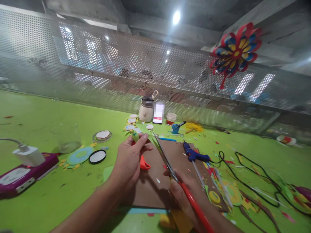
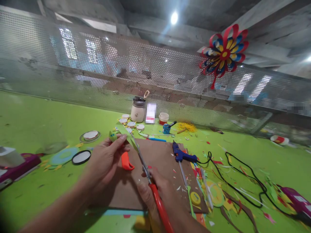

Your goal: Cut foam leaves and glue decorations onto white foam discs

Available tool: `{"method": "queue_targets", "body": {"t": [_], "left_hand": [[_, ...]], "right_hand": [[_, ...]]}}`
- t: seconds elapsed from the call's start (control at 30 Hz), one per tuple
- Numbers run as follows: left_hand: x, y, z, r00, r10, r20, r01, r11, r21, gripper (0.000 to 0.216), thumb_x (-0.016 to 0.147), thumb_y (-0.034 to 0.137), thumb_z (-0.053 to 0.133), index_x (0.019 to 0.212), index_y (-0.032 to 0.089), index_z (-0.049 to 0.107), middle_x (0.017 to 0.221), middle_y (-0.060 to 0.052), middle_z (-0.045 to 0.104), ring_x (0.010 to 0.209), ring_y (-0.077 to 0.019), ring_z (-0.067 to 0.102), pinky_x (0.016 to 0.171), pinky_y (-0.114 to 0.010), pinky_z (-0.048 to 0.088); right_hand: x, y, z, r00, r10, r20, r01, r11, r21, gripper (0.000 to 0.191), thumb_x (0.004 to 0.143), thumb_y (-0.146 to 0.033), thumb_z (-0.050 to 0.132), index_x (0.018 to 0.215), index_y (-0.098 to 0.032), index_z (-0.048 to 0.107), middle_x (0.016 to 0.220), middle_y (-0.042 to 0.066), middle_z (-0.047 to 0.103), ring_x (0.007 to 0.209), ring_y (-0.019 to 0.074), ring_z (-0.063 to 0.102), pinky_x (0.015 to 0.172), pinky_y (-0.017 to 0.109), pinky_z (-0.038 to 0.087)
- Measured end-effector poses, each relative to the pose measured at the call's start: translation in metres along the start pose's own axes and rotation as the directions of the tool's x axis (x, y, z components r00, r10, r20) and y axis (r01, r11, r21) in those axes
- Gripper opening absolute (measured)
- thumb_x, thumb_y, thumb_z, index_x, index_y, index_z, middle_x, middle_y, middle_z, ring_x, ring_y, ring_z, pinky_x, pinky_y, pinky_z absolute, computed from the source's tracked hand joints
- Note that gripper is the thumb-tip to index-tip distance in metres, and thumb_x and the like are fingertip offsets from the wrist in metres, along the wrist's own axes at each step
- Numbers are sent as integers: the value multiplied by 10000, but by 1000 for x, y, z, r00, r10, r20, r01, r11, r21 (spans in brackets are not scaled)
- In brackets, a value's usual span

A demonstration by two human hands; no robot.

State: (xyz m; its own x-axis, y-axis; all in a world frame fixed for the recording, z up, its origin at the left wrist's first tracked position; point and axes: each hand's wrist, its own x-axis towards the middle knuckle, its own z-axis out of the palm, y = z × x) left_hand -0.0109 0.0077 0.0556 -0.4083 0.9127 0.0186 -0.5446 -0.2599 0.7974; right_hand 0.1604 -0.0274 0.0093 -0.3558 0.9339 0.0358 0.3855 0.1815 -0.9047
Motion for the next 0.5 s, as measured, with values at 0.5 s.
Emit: {"method": "queue_targets", "body": {"t": [0.5], "left_hand": [[3, 1, -4, 999, -41, -5, 41, 999, -7, 149, 643, 133, 763, 719, 112, 636, 665, 25, 605, 535, -72, 571, 529, -166, 523]], "right_hand": [[-3, -3, -3, 999, -50, 18, 49, 999, 15, 576, 852, -708, 425, 893, -160, 597, 536, -36, 467, 434, 84, 416, 416, 197, 323]]}}
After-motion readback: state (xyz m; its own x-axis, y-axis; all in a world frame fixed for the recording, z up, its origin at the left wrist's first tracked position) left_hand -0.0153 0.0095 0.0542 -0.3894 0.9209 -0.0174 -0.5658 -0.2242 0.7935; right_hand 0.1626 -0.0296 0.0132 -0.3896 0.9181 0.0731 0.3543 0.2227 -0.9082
